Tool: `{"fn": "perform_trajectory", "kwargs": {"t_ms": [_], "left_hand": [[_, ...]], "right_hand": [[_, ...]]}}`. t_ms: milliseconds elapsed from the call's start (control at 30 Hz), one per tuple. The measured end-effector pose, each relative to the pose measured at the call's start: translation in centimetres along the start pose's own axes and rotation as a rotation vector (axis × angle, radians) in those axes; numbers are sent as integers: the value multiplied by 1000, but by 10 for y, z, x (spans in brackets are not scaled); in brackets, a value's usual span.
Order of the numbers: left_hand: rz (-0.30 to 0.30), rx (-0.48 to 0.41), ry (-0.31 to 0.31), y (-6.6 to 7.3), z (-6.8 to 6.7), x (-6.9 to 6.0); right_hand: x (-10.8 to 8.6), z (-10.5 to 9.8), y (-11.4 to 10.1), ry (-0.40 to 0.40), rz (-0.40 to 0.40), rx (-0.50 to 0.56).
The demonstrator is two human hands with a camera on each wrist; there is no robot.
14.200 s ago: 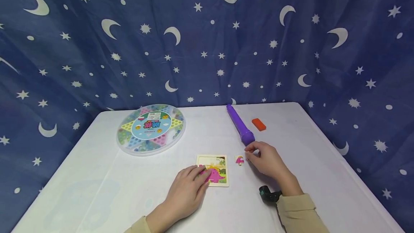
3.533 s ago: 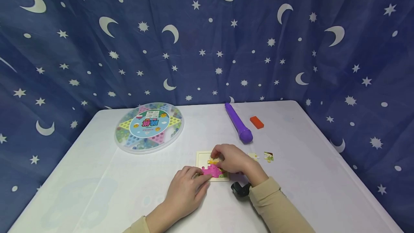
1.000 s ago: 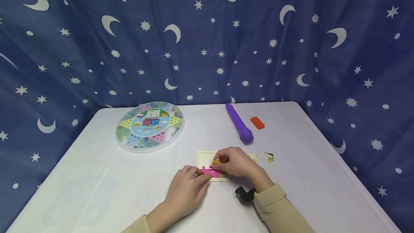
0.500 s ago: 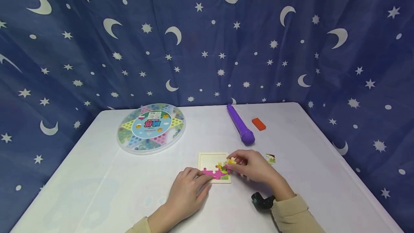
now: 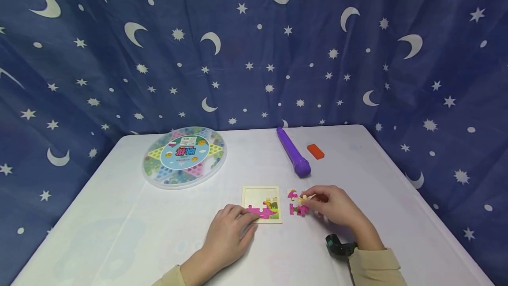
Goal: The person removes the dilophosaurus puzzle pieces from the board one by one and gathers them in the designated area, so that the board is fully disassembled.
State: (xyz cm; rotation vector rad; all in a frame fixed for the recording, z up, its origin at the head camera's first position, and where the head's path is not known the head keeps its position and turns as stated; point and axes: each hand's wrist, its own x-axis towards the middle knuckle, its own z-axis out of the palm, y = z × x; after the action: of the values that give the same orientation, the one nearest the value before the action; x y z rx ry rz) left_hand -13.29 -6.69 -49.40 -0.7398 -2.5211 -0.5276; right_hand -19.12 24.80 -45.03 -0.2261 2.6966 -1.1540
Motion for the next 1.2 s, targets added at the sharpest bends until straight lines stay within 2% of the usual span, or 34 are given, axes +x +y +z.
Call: {"fn": "perform_trajectory", "kwargs": {"t_ms": [233,433,900,1200], "left_hand": [[5,-7,1,-2,1,-1],[7,-11,12,-2,0,1],[2,-12,6,-2,1,1],[9,-13,9,-1,0,0]], "right_hand": [[-8,-9,7,-14,8,-49],[-6,-13,11,-5,21,-72],[-3,-8,11,72,41,-139],[-3,-4,13,86,60,-164]]}}
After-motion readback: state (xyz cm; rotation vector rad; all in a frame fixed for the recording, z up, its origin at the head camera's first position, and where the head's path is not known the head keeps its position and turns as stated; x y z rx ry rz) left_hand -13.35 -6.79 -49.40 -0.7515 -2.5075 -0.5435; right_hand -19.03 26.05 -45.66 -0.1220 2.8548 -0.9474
